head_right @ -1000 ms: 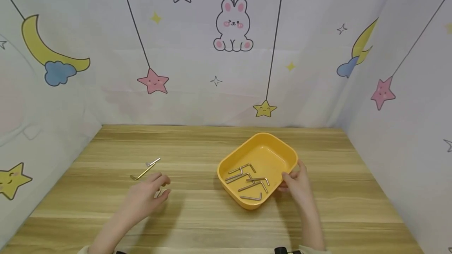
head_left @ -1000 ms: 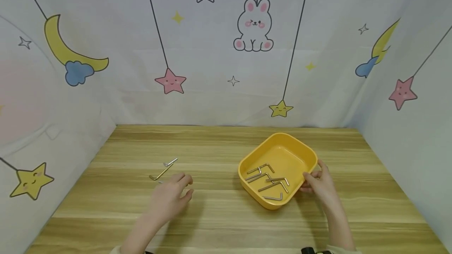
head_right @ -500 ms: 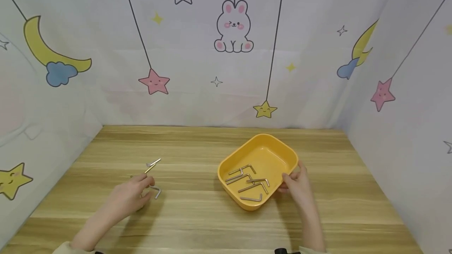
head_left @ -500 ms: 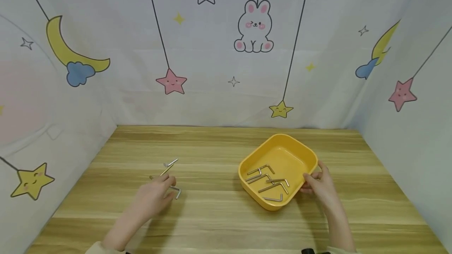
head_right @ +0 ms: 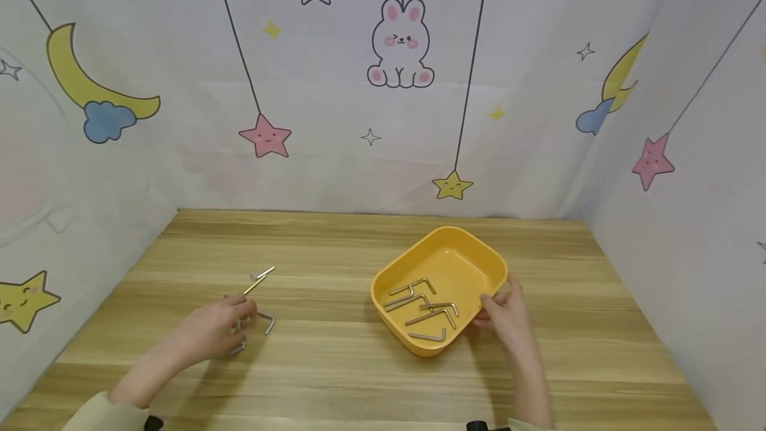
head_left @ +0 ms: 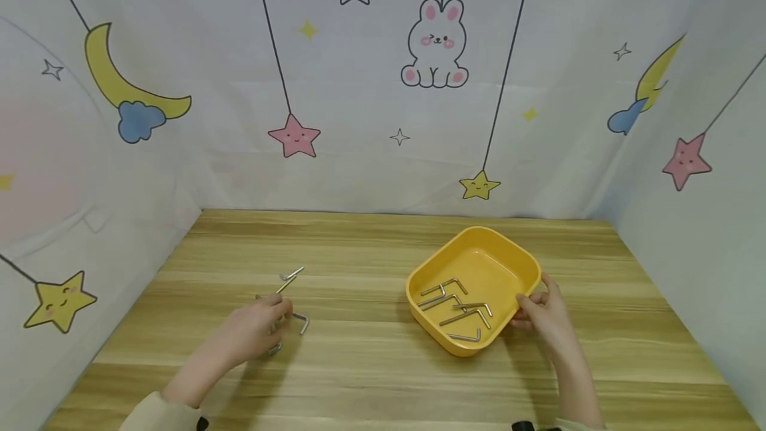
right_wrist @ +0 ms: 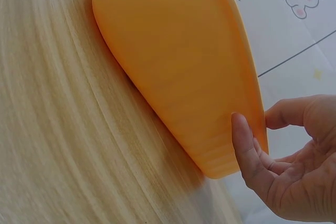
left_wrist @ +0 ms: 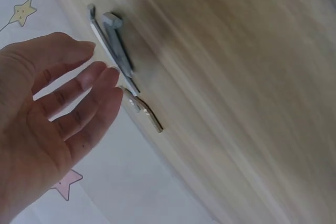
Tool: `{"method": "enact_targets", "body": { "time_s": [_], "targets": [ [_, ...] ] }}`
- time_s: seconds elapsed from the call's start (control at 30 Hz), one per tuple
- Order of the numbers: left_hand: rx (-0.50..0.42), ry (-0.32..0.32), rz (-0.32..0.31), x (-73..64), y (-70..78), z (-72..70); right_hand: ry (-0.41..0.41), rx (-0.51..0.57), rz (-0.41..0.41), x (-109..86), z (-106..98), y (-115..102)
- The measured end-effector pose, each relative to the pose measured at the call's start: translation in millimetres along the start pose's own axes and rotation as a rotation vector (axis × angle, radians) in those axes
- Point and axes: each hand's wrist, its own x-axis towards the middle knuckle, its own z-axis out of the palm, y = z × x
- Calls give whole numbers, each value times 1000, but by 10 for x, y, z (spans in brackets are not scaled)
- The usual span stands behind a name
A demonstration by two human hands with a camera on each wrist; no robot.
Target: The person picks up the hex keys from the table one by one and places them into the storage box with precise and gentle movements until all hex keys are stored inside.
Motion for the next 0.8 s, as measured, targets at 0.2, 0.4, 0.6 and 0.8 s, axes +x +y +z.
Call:
{"method": "enact_targets", "body": {
  "time_s": [0.2, 0.4, 0.6, 0.8],
  "targets": [
    [84, 4, 147, 25, -85, 50, 2, -1, 3, 5, -2, 0],
    [169, 30, 255, 36, -163, 97, 5, 12, -1, 2, 2, -12],
    [283, 48, 388, 34, -206, 138, -3, 13, 1, -5, 3, -12],
    [390, 79, 514, 66, -245, 207, 0, 26, -3, 4, -1, -4]
  ]
}}
